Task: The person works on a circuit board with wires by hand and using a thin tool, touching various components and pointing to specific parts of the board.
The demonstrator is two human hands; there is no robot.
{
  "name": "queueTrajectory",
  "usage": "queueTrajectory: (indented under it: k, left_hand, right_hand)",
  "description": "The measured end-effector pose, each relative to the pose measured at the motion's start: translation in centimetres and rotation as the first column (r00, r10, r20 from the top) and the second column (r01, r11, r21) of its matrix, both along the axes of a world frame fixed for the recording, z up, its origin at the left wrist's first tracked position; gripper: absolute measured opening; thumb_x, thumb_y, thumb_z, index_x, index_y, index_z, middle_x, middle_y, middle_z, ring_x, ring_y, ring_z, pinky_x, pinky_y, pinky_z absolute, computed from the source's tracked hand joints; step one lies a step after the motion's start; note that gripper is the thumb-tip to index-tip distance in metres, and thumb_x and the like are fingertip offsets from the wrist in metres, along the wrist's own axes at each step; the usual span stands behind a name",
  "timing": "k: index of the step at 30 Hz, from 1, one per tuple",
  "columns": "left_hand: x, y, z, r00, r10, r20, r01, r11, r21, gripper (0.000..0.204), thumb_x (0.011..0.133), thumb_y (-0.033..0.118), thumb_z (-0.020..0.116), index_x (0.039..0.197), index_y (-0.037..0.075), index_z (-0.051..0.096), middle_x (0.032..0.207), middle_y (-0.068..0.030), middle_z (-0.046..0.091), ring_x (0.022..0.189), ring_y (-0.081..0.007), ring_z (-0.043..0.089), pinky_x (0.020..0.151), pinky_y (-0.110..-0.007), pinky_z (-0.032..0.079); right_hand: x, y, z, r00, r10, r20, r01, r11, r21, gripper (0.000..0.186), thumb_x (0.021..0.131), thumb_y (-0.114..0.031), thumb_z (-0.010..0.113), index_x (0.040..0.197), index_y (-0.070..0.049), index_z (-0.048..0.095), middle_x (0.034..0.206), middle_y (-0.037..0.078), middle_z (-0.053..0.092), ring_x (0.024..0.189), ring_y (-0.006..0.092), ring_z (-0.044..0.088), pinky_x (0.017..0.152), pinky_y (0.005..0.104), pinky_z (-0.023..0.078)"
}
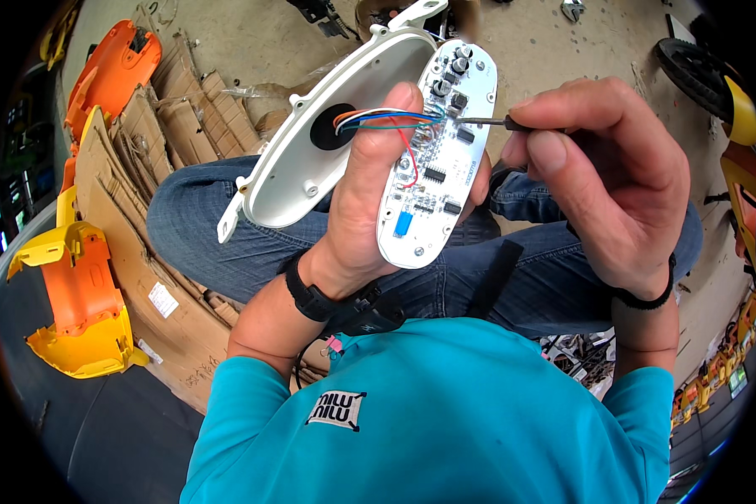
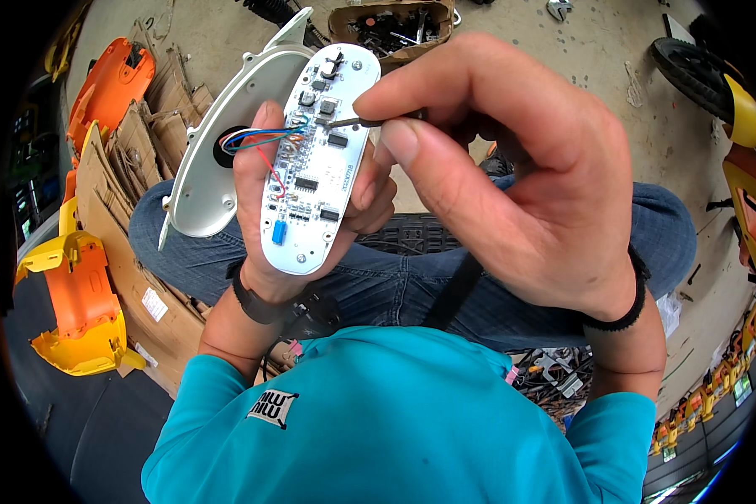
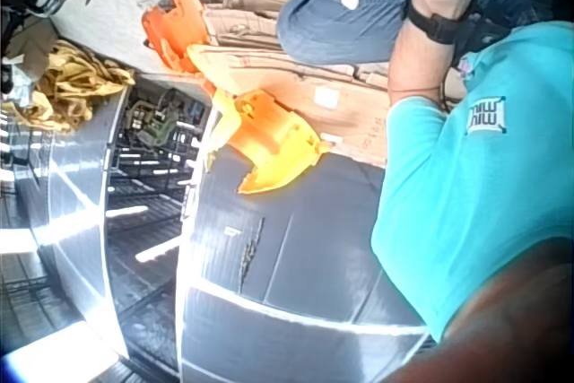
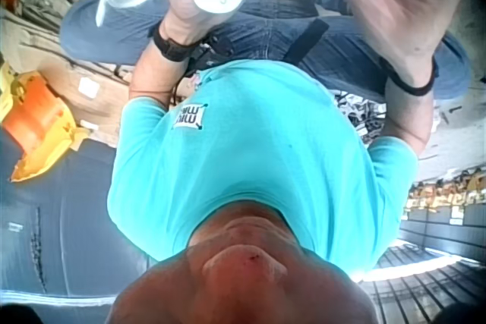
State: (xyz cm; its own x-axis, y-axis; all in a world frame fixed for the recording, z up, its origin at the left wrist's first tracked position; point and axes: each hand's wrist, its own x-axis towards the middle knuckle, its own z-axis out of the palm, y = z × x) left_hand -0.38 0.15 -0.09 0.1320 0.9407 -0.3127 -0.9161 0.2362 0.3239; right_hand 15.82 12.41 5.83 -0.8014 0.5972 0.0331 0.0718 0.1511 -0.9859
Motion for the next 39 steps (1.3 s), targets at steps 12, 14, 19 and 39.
queueTrajectory:
  k: [12, 14, 19, 39]
  left_hand:
    - [0.1, 0.3, 0.4, 1.000, 0.029, 0.011, -0.029, 0.999, -0.024, 0.057, 0.096, 0.057, 0.040, 0.109, 0.005, 0.060, 0.083, -0.0113, 0.068, 0.064, -0.0145, 0.061, 0.055, -0.025, 0.046]
    - [0.3, 0.4, 0.4, 0.998, 0.046, 0.035, -0.046, 0.999, -0.027, 0.054, 0.096, 0.055, 0.040, 0.107, 0.006, 0.060, 0.081, -0.0114, 0.067, 0.061, -0.0145, 0.060, 0.052, -0.025, 0.044]
    - [0.2, 0.5, 0.3, 0.997, 0.049, 0.060, -0.047, 0.998, -0.028, 0.049, 0.096, 0.052, 0.041, 0.105, 0.007, 0.058, 0.079, -0.0124, 0.067, 0.057, -0.0148, 0.058, 0.048, -0.025, 0.042]
    - [0.3, 0.3, 0.3, 0.996, 0.058, 0.060, -0.057, 0.998, -0.030, 0.055, 0.094, 0.058, 0.043, 0.111, 0.008, 0.059, 0.082, -0.0121, 0.068, 0.063, -0.0138, 0.061, 0.053, -0.024, 0.046]
  right_hand:
    - [-0.1, 0.1, -0.3, 0.999, 0.048, -0.015, -0.047, 0.996, 0.078, 0.019, 0.092, 0.008, 0.054, 0.110, 0.008, 0.059, 0.098, 0.011, 0.062, 0.089, 0.0147, 0.064, 0.079, 0.0251, 0.051]
    - [-0.1, 0.5, -0.4, 0.995, 0.102, 0.017, -0.103, 0.975, 0.195, 0.019, 0.092, 0.008, 0.054, 0.110, 0.008, 0.059, 0.098, 0.011, 0.062, 0.089, 0.0150, 0.064, 0.080, 0.0258, 0.051]
    - [-0.2, -0.7, -2.5, 0.967, -0.124, -0.222, 0.125, 0.992, -0.012, 0.019, 0.092, 0.008, 0.053, 0.110, 0.008, 0.059, 0.098, 0.012, 0.061, 0.089, 0.0151, 0.063, 0.080, 0.0261, 0.051]
    - [0.2, -0.7, -3.8, 0.963, -0.071, -0.259, 0.042, 0.993, -0.113, 0.018, 0.093, 0.006, 0.053, 0.111, 0.008, 0.059, 0.100, 0.012, 0.062, 0.089, 0.0147, 0.063, 0.079, 0.0252, 0.050]
